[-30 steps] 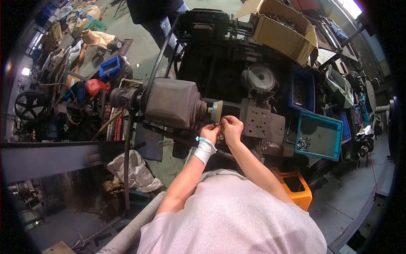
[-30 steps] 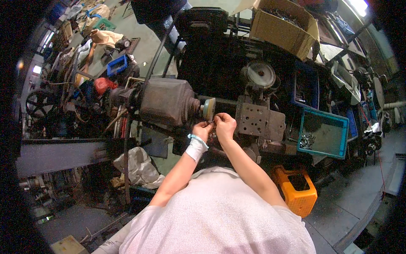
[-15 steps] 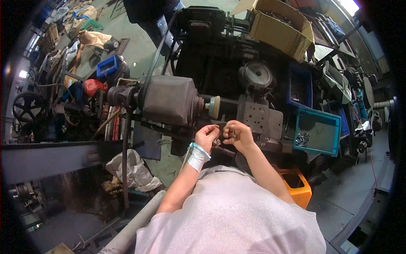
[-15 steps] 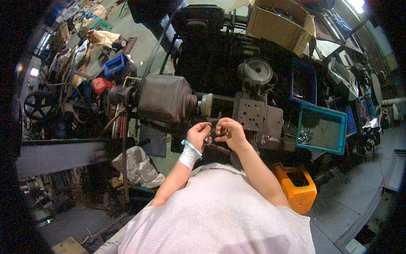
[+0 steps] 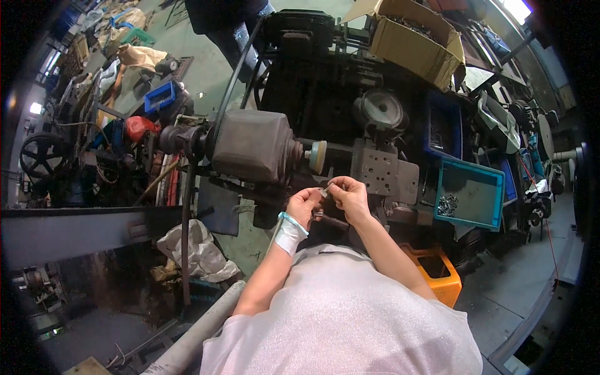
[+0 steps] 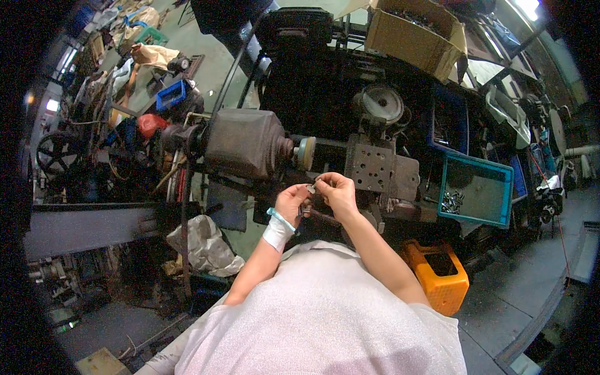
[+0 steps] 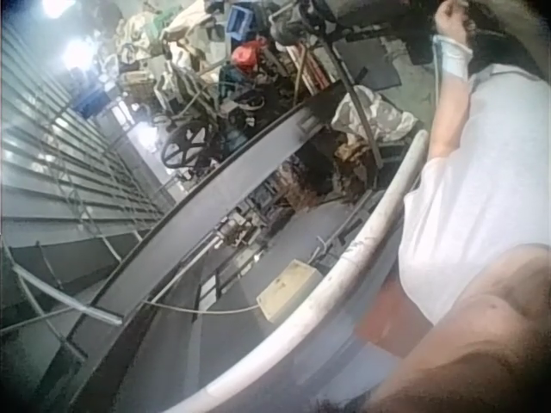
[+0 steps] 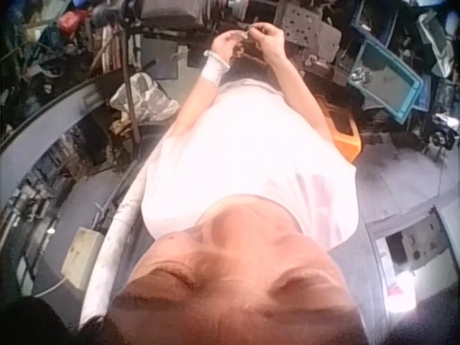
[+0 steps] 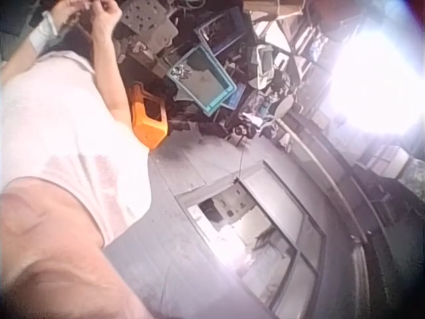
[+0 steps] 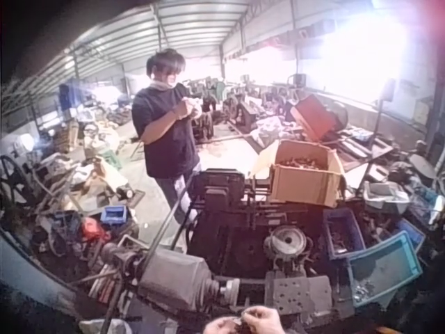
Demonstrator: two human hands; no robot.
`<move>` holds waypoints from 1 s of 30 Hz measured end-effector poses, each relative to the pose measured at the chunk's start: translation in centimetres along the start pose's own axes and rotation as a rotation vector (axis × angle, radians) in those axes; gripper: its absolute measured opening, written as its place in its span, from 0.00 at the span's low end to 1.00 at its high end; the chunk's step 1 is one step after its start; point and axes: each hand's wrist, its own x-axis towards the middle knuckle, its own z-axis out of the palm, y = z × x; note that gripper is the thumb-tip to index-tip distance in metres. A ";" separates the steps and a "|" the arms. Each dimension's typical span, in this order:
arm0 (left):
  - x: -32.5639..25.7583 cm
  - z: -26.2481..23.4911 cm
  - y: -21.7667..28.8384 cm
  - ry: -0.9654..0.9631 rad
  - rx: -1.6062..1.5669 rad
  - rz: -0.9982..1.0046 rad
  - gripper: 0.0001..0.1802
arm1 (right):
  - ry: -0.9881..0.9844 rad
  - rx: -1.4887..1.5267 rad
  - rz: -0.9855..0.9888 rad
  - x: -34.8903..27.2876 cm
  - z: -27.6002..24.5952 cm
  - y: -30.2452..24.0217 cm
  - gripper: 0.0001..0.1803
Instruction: The person deburrs or polishes small metal components using a bench grinder.
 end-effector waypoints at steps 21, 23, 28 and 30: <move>3.9 1.4 0.2 0.279 0.555 0.268 0.09 | 0.287 -0.103 -0.119 4.9 1.7 2.6 0.05; 4.0 1.5 0.3 0.274 0.531 0.239 0.09 | 0.290 -0.111 -0.131 5.2 1.5 3.0 0.05; 4.4 1.2 -0.1 0.263 0.403 0.189 0.08 | 0.312 -0.065 -0.105 5.3 1.8 2.8 0.04; 4.3 1.3 -0.1 0.263 0.392 0.173 0.08 | 0.315 -0.083 -0.111 5.4 1.8 2.9 0.04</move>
